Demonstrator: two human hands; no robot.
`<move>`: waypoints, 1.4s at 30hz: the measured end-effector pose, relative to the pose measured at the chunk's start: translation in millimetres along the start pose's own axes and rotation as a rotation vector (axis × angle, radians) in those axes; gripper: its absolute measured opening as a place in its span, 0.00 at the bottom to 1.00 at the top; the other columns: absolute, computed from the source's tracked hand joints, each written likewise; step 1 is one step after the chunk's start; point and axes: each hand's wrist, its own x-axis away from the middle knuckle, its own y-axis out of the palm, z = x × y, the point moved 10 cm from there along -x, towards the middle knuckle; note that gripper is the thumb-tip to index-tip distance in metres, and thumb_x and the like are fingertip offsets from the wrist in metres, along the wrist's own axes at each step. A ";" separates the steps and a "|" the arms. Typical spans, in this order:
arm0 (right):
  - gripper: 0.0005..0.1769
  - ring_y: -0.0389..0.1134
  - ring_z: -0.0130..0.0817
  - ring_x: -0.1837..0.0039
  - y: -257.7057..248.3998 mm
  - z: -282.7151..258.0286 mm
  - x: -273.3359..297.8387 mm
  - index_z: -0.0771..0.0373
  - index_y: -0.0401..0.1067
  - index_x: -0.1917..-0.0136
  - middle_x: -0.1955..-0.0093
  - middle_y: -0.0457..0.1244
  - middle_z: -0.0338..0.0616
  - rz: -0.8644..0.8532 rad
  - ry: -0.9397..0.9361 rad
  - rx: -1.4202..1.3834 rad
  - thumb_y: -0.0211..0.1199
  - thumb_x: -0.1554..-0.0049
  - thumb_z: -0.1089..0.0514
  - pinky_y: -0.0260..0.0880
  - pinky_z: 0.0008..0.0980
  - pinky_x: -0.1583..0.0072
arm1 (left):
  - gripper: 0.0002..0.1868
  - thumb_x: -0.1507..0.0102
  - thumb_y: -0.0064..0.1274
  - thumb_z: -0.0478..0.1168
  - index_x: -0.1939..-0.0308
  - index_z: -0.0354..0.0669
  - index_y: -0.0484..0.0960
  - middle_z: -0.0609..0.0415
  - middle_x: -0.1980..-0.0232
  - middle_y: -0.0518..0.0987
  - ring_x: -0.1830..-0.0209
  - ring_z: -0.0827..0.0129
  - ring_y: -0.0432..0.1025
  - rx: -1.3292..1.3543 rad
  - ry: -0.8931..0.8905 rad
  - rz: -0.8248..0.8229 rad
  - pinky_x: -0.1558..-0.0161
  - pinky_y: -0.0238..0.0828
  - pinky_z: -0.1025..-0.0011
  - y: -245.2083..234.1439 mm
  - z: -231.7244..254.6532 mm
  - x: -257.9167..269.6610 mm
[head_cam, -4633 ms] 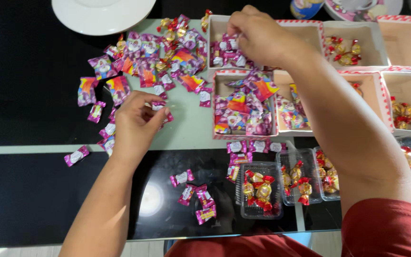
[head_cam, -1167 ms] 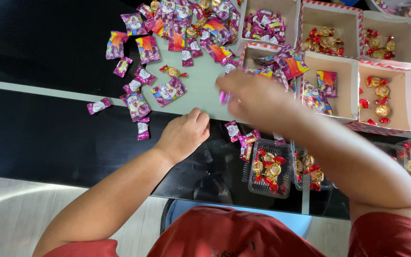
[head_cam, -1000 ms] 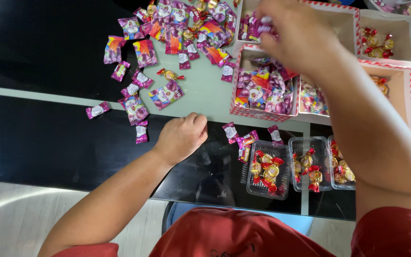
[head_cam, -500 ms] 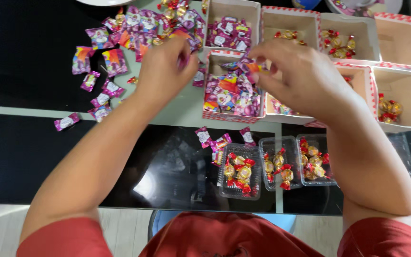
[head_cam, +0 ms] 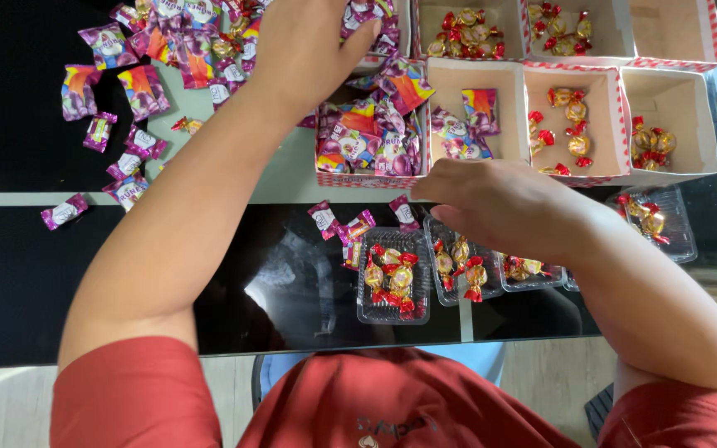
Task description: The person sorts wrapped candies from a table into different containers and boxes by hand, moving them one at a time to organize by type.
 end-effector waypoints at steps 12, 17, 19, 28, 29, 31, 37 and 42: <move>0.21 0.74 0.52 0.51 84.8 18.5 -43.5 0.61 0.69 0.40 0.57 0.70 0.52 -0.341 0.075 0.418 0.58 0.48 0.68 0.74 0.50 0.52 | 0.23 0.47 0.60 0.37 0.48 0.37 0.79 0.45 0.54 0.75 0.56 0.51 0.76 0.320 -0.027 -0.659 0.58 0.73 0.54 -46.2 105.6 133.6; 0.22 0.74 0.52 0.50 96.2 19.6 -49.9 0.63 0.68 0.39 0.56 0.70 0.54 -0.300 0.020 0.391 0.58 0.48 0.68 0.73 0.49 0.51 | 0.14 0.39 0.57 0.36 0.51 0.38 0.78 0.42 0.53 0.74 0.60 0.47 0.76 0.277 -0.121 -0.708 0.59 0.73 0.53 -18.3 91.8 157.1; 0.20 0.73 0.53 0.49 94.4 12.8 -52.3 0.63 0.70 0.41 0.55 0.70 0.54 -0.241 -0.054 0.354 0.57 0.48 0.68 0.73 0.50 0.51 | 0.07 0.33 0.56 0.37 0.53 0.39 0.78 0.43 0.53 0.75 0.60 0.46 0.76 0.254 -0.163 -0.713 0.57 0.74 0.53 -13.4 83.7 162.3; 0.09 0.71 0.52 0.47 83.1 11.9 -50.0 0.60 0.72 0.48 0.54 0.68 0.50 -0.356 0.027 0.326 0.57 0.42 0.63 0.71 0.50 0.48 | 0.09 0.42 0.59 0.33 0.60 0.39 0.78 0.42 0.57 0.76 0.61 0.42 0.76 0.341 -0.216 -0.669 0.61 0.73 0.52 -28.5 60.1 168.8; 0.09 0.71 0.51 0.47 83.0 4.6 -50.9 0.59 0.72 0.47 0.51 0.67 0.50 -0.356 -0.028 0.319 0.58 0.41 0.60 0.71 0.50 0.48 | 0.08 0.41 0.59 0.33 0.60 0.38 0.78 0.42 0.58 0.77 0.61 0.44 0.76 0.380 -0.250 -0.642 0.61 0.73 0.54 -32.0 56.9 167.8; 0.09 0.71 0.51 0.46 83.0 -5.3 -53.1 0.59 0.71 0.46 0.48 0.66 0.49 -0.357 -0.085 0.310 0.59 0.39 0.57 0.71 0.50 0.47 | 0.07 0.40 0.59 0.32 0.60 0.38 0.78 0.43 0.59 0.78 0.62 0.46 0.77 0.418 -0.286 -0.616 0.61 0.73 0.55 -36.1 54.4 165.8; 0.36 0.70 0.52 0.47 88.9 -34.5 -63.1 0.48 0.65 0.28 0.35 0.58 0.44 -0.359 -0.316 0.146 0.64 0.50 0.62 0.71 0.50 0.49 | 0.06 0.38 0.60 0.34 0.60 0.36 0.80 0.50 0.66 0.82 0.70 0.70 0.78 0.669 -0.580 -0.511 0.66 0.73 0.70 -44.2 45.3 161.5; 0.30 0.71 0.50 0.47 108.2 -20.3 -67.4 0.45 0.65 0.31 0.37 0.58 0.44 -0.478 -0.195 0.180 0.62 0.46 0.57 0.71 0.51 0.50 | 0.06 0.38 0.59 0.34 0.59 0.36 0.80 0.54 0.68 0.80 0.73 0.76 0.73 0.763 -0.628 -0.539 0.70 0.69 0.73 -44.5 47.0 163.0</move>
